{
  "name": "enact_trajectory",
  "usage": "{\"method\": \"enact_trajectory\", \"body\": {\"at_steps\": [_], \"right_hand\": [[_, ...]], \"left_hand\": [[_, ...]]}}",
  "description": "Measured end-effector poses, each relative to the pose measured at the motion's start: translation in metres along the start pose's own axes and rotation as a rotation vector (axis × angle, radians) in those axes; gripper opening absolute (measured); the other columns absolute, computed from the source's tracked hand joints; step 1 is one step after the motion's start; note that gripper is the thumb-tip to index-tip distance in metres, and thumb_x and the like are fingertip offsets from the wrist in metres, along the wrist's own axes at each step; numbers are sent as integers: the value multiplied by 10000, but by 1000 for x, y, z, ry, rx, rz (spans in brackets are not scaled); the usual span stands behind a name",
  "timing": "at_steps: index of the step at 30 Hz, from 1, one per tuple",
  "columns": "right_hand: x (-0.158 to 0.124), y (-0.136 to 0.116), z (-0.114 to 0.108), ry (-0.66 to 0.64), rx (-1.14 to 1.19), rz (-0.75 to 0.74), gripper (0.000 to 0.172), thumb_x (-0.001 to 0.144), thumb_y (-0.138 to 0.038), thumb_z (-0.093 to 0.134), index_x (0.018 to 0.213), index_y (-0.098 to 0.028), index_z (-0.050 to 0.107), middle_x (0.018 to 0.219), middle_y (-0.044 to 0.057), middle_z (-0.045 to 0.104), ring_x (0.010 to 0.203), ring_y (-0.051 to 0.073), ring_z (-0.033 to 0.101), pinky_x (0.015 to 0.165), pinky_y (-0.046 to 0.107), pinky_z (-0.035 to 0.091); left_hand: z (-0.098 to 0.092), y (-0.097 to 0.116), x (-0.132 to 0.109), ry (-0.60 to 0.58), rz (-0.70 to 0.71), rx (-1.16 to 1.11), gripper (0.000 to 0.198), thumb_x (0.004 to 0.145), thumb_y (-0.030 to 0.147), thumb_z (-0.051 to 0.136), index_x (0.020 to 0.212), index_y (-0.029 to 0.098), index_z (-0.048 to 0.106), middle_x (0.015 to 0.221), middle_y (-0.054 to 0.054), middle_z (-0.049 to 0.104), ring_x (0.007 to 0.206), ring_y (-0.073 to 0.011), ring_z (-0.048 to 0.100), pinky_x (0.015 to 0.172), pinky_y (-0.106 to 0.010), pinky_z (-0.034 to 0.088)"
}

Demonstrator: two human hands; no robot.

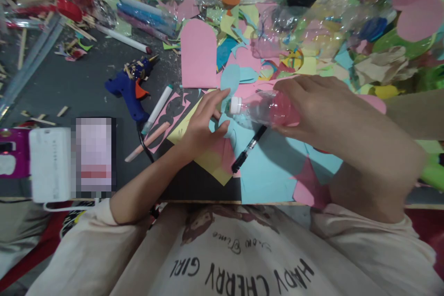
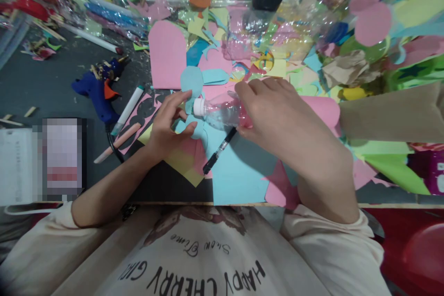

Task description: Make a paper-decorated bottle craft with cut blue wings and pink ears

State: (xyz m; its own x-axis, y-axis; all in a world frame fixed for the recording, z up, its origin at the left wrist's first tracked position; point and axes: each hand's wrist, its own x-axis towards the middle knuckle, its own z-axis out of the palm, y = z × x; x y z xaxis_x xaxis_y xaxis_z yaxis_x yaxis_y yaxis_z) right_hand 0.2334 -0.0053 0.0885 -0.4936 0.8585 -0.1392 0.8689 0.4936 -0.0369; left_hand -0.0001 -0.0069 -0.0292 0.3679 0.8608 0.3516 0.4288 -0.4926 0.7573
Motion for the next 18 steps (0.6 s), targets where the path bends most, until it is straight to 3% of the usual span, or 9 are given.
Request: {"method": "enact_trajectory", "body": {"at_steps": [3, 9, 13, 18], "right_hand": [[0, -1, 0, 0, -21, -6, 363, 809, -209, 493, 1157, -121, 549, 1018, 179, 649, 1060, 383, 617, 907, 510, 475], [1, -2, 0, 11, -33, -13, 335, 869, -270, 462, 1174, -162, 549, 1064, 173, 657, 1102, 396, 604, 902, 529, 477], [1, -4, 0, 4, 9, 2, 332, 926, -335, 404, 1206, -230, 546, 1043, 139, 659, 1116, 392, 602, 897, 546, 473], [2, -8, -1, -15, 18, 19, 326, 928, -363, 425, 1191, -229, 562, 1031, 132, 648, 1114, 388, 601, 911, 542, 470]], "left_hand": [[-1, 2, 2, -10, 14, 28, 562, 952, 577, 426, 1392, 227, 447, 1305, -121, 579, 983, -188, 638, 943, -386, 516], [-3, 4, 3, -32, 86, 56, 509, 985, 497, 406, 1423, 237, 403, 1320, -124, 578, 735, -123, 604, 885, -380, 539], [-3, 3, 1, -39, 100, 63, 510, 988, 468, 419, 1449, 258, 366, 1337, -119, 560, 728, -121, 605, 842, -356, 546], [-3, 2, 1, -50, 109, 86, 512, 993, 468, 408, 1460, 271, 340, 1357, -119, 551, 751, -120, 611, 818, -341, 548]]}}
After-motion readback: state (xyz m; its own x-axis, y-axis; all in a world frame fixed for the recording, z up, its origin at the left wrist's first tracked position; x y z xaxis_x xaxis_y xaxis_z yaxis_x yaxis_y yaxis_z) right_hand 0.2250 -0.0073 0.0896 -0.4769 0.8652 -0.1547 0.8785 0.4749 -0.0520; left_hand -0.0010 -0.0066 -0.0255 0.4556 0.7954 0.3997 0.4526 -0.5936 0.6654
